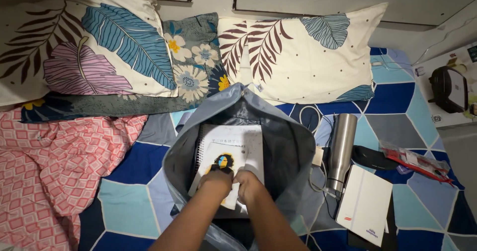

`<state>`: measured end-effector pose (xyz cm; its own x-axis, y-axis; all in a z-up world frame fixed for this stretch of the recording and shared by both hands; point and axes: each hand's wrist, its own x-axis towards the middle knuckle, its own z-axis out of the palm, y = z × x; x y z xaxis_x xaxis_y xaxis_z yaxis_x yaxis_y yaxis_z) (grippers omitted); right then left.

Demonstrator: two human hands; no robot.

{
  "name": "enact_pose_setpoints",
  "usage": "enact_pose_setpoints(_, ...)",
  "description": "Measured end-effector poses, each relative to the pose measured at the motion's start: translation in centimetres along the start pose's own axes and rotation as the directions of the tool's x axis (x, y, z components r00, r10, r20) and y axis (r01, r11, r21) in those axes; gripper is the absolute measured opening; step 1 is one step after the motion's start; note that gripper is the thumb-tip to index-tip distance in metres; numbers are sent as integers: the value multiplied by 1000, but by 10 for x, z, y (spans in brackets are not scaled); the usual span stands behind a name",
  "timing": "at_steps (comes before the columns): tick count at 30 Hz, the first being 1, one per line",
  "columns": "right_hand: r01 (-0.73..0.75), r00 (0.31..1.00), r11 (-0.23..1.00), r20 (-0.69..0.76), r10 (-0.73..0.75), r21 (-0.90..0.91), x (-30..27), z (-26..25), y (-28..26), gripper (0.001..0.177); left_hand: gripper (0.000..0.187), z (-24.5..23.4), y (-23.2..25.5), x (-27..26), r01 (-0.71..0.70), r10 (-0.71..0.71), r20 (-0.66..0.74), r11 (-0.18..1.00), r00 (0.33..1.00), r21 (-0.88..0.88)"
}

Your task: The person packs a gray backpack with several items from a bed. They place a book, a notebook, a small box, a pen, a flashlight, and a metal bottle into the bag, arranging them by hand. The bag remains open at the end of the clip.

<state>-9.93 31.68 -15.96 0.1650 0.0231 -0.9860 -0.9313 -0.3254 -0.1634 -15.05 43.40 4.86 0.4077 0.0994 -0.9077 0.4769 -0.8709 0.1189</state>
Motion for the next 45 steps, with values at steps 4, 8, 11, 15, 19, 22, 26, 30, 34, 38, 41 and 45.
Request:
enact_pose_setpoints(4,-61,996,982,55,72,-181,34,-5,16,70,65,41,-18,52,25,-27,107,1000,994,18)
enact_pose_setpoints(8,-120,991,976,32,128,-179,43,1,36,74,66,73,-24,98,51,-58,159,998,986,47)
enact_pose_setpoints(11,18,1000,967,-19,-24,-256,42,4,43,48,66,83,-24,118,61,-73,174,996,982,71)
enact_pose_setpoints(15,135,963,833,-128,-238,-536,41,1,47,41,67,94,-25,128,72,-87,185,994,979,87)
enact_pose_setpoints(19,92,958,791,-163,-236,-605,44,-4,47,43,68,100,-25,132,77,-96,190,992,977,102)
enact_pose_setpoints(22,80,952,739,-170,-256,-669,42,2,51,46,68,108,-30,132,84,-105,191,990,976,111)
enact_pose_setpoints(26,90,936,646,-157,-315,-758,26,4,46,50,69,112,-28,139,83,-105,177,989,979,126)
enact_pose_setpoints(30,111,927,513,-96,-362,-851,-1,11,43,54,70,116,-32,152,99,-121,156,985,980,142)
enact_pose_setpoints(34,148,914,271,27,-405,-951,-27,11,46,58,71,134,-36,171,102,-126,149,982,981,158)
enact_pose_setpoints(38,144,913,126,83,-400,-982,-48,14,42,52,72,148,-46,196,119,-142,132,978,981,171)
enact_pose_setpoints(41,152,910,31,128,-394,-988,-62,14,42,52,73,152,-49,205,112,-140,126,973,982,203)
enact_pose_setpoints(45,114,920,123,58,-387,-986,-90,21,36,79,71,132,-41,178,75,-111,129,965,985,251)
